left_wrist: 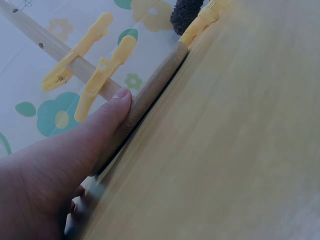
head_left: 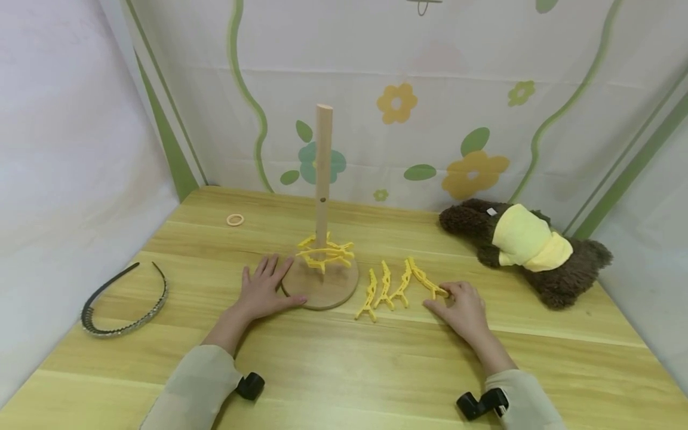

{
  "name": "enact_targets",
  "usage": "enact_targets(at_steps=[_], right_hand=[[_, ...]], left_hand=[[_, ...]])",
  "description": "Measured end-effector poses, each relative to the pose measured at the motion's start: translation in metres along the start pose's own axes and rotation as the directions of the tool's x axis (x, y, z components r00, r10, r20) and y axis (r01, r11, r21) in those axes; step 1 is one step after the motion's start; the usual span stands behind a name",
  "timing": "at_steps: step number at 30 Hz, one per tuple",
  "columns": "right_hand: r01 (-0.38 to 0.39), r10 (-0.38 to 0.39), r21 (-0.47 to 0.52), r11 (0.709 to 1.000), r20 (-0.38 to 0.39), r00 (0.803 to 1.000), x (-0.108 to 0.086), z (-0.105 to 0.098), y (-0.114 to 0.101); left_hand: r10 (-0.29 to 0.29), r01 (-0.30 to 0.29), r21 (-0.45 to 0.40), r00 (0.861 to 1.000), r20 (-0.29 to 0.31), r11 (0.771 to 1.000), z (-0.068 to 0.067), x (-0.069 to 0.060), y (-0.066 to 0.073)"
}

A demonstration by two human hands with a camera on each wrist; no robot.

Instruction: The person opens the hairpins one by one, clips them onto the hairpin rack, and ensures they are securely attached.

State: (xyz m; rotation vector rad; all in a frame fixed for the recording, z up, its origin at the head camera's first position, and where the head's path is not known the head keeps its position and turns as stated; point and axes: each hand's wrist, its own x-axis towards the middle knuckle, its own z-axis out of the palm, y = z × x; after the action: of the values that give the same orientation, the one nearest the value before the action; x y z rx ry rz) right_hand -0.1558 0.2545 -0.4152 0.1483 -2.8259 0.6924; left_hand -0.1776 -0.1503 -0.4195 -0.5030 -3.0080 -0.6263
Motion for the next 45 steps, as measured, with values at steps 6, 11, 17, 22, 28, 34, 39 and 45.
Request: enact_targets(at_steps=[6, 11, 17, 22, 28, 34, 39, 45], right_hand=[[-0.003, 0.004, 0.017, 1.0, -0.054, 0.999, 0.002, 0.003, 0.003], [-0.008, 0.013, 0.153, 0.988, -0.031, 0.999, 0.006, -0.003, 0.006], [0.003, -0.022, 0.227, 0.974, 0.081, 0.996, 0.012, -0.02, 0.01], [0.115, -0.143, 0.212, 0.97, 0.119, 0.983, 0.018, -0.034, 0.006], [0.242, -0.254, 0.164, 0.956, 0.051, 0.966, 0.026, -0.037, 0.0], [0.277, -0.281, 0.15, 0.949, 0.005, 0.96, 0.037, -0.035, -0.016], [0.287, -0.298, 0.205, 0.936, 0.023, 0.954, 0.052, -0.036, -0.042], [0.327, -0.342, 0.263, 0.908, 0.014, 0.939, 0.068, -0.033, -0.081]], left_hand=[[-0.001, 0.001, -0.003, 1.0, 0.0, 1.0, -0.001, 0.0, 0.0], [-0.001, 0.001, 0.004, 1.0, 0.003, 1.0, -0.001, 0.0, 0.001], [-0.005, 0.005, 0.0, 1.0, 0.007, 1.0, 0.0, 0.001, 0.001], [-0.009, 0.009, -0.009, 1.0, 0.0, 1.0, 0.0, 0.001, 0.0], [-0.008, 0.008, -0.014, 1.0, -0.001, 1.0, 0.0, 0.0, 0.0], [-0.004, 0.004, -0.014, 1.0, -0.001, 1.0, 0.0, 0.0, 0.0], [-0.006, 0.006, -0.018, 1.0, -0.002, 1.0, 0.001, 0.0, 0.0], [-0.01, 0.01, -0.018, 1.0, -0.003, 1.0, 0.001, 0.0, 0.001]])
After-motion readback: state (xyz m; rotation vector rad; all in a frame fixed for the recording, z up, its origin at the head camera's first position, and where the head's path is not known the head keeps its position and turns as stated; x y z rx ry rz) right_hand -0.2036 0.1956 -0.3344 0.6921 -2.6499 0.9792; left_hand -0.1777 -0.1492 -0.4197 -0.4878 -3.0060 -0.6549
